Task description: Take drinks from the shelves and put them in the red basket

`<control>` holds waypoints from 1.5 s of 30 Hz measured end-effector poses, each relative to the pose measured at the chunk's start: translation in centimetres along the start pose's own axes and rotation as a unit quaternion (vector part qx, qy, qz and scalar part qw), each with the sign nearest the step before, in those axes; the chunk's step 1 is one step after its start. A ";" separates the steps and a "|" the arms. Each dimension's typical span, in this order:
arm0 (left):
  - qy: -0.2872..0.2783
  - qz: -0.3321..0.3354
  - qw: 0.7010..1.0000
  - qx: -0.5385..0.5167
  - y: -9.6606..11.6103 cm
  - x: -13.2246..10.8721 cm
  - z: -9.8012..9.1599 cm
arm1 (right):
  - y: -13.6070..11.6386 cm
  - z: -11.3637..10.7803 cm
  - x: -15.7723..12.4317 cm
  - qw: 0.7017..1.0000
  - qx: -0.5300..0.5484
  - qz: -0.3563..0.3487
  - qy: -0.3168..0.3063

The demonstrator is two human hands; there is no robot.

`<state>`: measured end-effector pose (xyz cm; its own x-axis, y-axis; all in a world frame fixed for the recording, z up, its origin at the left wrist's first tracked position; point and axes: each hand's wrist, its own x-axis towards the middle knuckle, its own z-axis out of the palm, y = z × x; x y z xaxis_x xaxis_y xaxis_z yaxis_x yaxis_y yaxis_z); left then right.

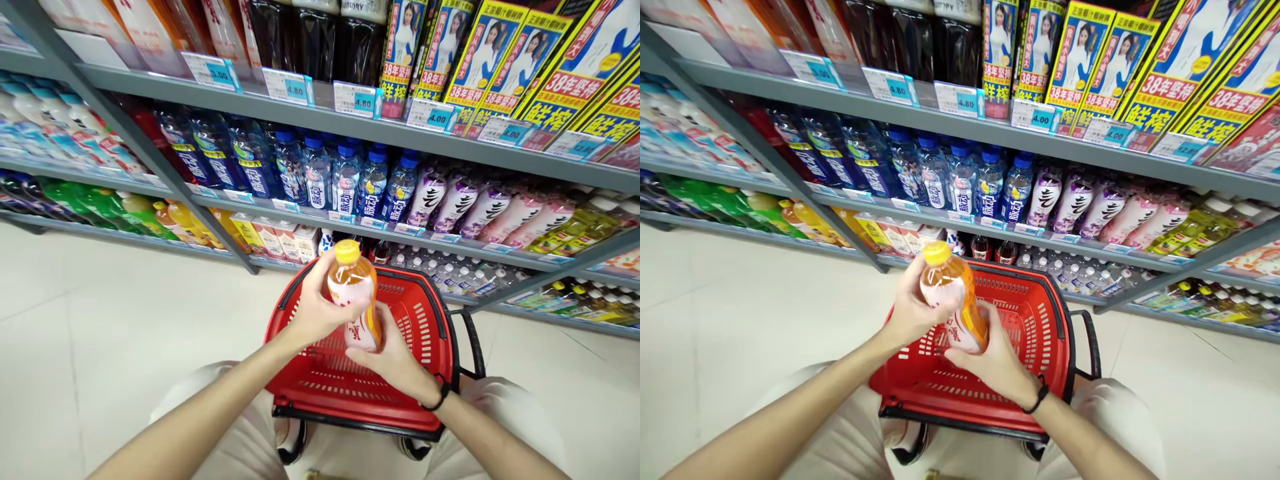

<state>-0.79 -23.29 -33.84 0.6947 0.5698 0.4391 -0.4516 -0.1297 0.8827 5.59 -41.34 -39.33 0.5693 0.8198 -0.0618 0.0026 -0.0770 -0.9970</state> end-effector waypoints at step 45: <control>0.087 -0.253 0.923 -0.276 -1.7 3.3 -1.8 | -1.7 -1.4 -0.6 0.973 -0.135 -0.107 0.153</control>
<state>1.31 -19.74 -34.13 0.8163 0.5717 -0.0827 -0.3435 0.5954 0.7264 6.40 -42.55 -37.57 0.7498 0.6295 0.2037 0.3406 -0.1032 -0.9345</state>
